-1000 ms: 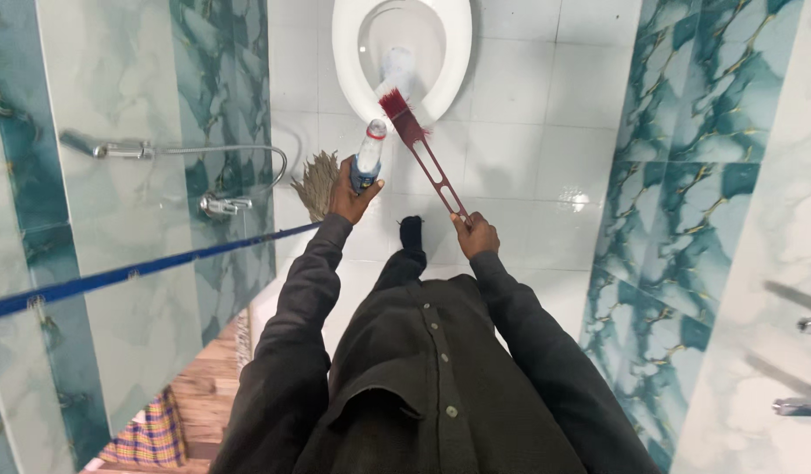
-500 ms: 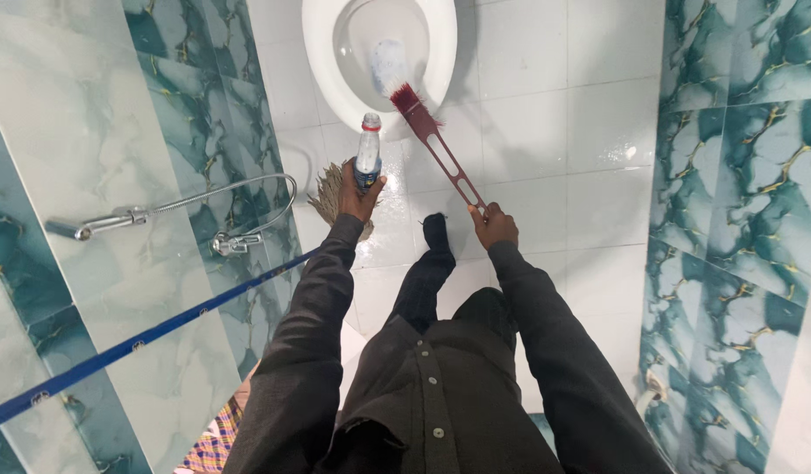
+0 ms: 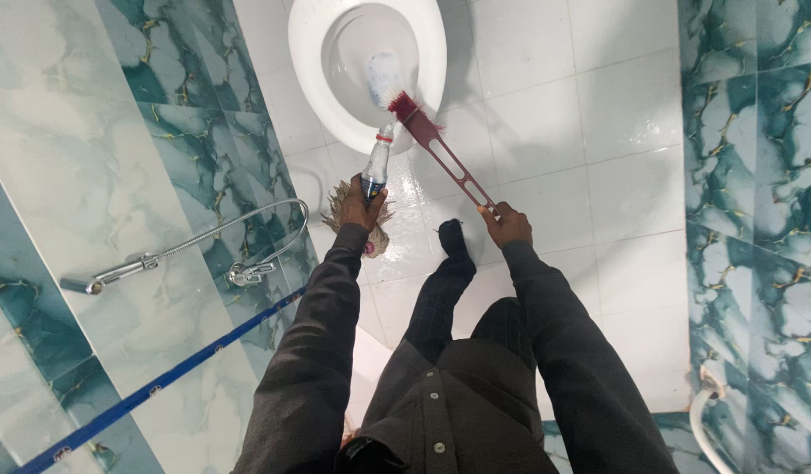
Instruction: The person applies cleaning solution from a bottle to a toilet brush and the toilet bowl, scrubs the interior of the toilet, and rinses the brush under a water tap.
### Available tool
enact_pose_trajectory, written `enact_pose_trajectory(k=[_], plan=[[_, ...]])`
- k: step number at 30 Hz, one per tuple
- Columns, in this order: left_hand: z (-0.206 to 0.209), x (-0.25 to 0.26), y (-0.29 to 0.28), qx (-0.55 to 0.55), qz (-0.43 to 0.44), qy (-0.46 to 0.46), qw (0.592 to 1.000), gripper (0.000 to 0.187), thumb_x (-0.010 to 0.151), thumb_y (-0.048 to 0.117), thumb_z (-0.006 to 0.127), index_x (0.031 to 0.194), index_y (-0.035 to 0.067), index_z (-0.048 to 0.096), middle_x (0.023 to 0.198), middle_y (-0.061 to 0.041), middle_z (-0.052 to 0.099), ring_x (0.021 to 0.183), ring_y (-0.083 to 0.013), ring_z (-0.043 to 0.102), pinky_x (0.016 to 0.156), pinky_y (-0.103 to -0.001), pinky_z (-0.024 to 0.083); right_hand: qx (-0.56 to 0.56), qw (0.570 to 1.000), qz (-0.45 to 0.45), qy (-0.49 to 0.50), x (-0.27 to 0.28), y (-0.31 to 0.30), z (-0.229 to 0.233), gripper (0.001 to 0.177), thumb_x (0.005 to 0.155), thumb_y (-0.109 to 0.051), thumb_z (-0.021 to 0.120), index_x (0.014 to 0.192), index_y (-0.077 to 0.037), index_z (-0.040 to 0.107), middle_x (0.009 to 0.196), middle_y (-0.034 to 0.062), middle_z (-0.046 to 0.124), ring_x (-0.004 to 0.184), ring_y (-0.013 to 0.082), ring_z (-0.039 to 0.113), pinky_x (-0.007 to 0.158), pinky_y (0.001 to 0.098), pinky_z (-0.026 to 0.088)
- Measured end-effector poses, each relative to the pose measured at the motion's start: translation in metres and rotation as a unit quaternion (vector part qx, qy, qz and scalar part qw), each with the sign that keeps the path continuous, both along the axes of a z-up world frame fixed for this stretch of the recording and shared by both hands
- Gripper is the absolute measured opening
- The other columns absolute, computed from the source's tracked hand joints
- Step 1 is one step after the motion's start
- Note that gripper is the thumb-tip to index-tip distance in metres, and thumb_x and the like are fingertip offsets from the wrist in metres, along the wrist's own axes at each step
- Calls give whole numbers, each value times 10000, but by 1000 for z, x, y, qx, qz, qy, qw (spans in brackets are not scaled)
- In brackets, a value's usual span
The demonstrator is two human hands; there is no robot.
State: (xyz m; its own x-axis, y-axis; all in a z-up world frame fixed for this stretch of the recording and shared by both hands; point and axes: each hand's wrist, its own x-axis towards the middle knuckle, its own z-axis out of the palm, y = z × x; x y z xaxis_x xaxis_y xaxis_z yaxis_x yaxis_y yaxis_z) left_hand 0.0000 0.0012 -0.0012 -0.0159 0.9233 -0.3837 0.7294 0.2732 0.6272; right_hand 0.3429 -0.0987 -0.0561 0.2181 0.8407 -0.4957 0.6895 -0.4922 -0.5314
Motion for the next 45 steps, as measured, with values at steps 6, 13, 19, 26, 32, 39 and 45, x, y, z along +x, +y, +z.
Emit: enact_pose_trajectory(k=[6,13,19,26,32,39,45], plan=[[-5,-4,8,19,-34,55,998,706,917,435,742,1426,45,449,1151,-260,699,1039,-429,690,873,-490,541,-27,1000,-6,-9,3,-7,-6,601,925,-681,638,1001,-90,715,698,133,721,713,353,738,686,484,572],[0,3,9,-15,-27,33,999,672,919,430,723,1415,60,462,1193,-244,691,1071,-403,693,907,-480,535,-47,999,20,-15,4,-23,-16,581,920,-678,617,1021,-117,729,699,163,718,741,400,721,697,521,559],[-12,4,8,-39,-19,44,998,659,914,410,746,1401,69,462,1162,-225,701,1040,-396,702,881,-476,540,-5,999,-37,-11,12,0,-21,591,987,-658,591,1111,-95,718,849,197,741,830,408,728,751,504,578],[-24,12,8,-26,-5,1,1000,657,905,367,747,1397,39,461,1121,-223,716,1023,-402,705,879,-470,538,-17,1000,-12,-20,1,-14,-23,582,938,-665,606,1060,-112,737,871,146,752,810,403,726,742,525,567],[-35,2,-7,-27,35,-2,999,639,898,373,768,1367,45,483,1166,-243,699,1059,-413,691,900,-472,534,-102,994,44,7,-26,-30,-34,603,931,-688,576,1089,-127,730,760,184,732,812,401,737,765,510,573],[-63,-24,-28,0,79,53,995,682,884,408,798,1390,66,495,1139,-240,712,1056,-427,691,896,-486,524,-97,994,15,51,-70,-29,-34,599,921,-674,590,1012,-95,711,712,192,715,766,413,730,722,525,572],[-81,-56,-39,5,137,25,990,717,857,395,793,1391,39,474,1150,-248,703,1054,-418,700,904,-475,540,-94,993,45,46,-84,-11,-25,565,928,-660,598,1009,-115,722,775,189,732,808,415,729,753,523,571]])
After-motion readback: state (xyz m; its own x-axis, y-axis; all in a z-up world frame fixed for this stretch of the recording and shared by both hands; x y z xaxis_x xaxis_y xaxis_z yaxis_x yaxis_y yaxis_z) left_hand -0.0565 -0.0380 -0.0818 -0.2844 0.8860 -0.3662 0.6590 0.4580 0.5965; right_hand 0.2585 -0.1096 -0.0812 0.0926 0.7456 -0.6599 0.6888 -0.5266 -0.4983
